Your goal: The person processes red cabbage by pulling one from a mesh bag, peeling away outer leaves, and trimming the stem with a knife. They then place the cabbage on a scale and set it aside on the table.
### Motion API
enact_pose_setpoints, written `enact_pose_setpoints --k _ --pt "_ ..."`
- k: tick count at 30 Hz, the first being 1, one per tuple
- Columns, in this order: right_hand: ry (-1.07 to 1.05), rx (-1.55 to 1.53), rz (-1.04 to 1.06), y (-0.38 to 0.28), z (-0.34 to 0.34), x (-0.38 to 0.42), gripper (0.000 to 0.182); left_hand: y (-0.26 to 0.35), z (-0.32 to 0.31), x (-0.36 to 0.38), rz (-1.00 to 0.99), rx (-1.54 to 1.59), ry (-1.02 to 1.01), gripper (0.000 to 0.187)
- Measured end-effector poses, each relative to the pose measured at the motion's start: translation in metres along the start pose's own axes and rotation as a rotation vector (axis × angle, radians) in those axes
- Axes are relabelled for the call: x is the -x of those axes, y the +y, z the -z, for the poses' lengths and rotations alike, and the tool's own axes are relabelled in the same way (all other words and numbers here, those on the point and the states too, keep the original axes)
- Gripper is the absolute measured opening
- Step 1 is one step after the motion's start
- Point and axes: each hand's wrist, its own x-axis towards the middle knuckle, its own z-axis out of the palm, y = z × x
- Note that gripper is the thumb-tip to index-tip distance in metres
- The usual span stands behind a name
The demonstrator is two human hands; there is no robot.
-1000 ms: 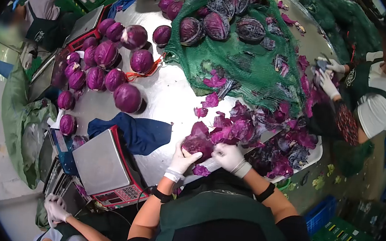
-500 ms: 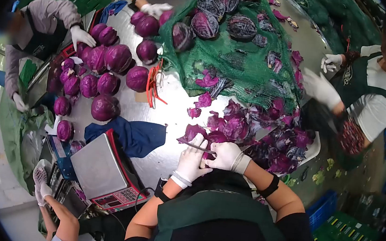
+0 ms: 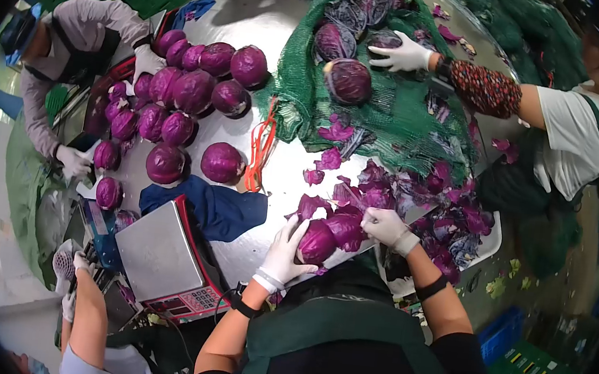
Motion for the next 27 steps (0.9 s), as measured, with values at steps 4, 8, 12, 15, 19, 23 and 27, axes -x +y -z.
enact_pose_setpoints --k 4,8,12,15,19,23,27 --pt "0.064 0.080 0.017 -0.049 -0.019 0.010 0.036 0.008 -0.014 0.007 0.096 0.229 0.069 0.105" --pt "0.098 -0.002 0.117 -0.038 -0.058 -0.005 0.027 -0.017 -0.030 0.001 0.112 0.395 0.150 0.098" --pt "0.087 0.242 0.084 0.021 -0.046 -0.020 0.015 -0.047 -0.030 0.011 0.303 1.597 0.134 0.082" --pt "0.076 -0.073 -0.101 -0.010 -0.027 -0.011 0.022 -0.037 -0.011 0.013 0.305 1.921 0.196 0.077" --pt "0.141 -0.181 0.230 -0.080 -0.045 -0.017 0.052 -0.021 0.003 0.004 0.119 1.035 0.362 0.080" --pt "0.068 -0.536 -0.066 -0.060 -0.055 -0.035 0.037 -0.019 0.017 0.011 0.175 1.332 0.401 0.085" --pt "0.093 0.246 0.072 -0.045 -0.015 -0.045 0.044 -0.039 0.020 0.023 0.241 2.023 0.260 0.075"
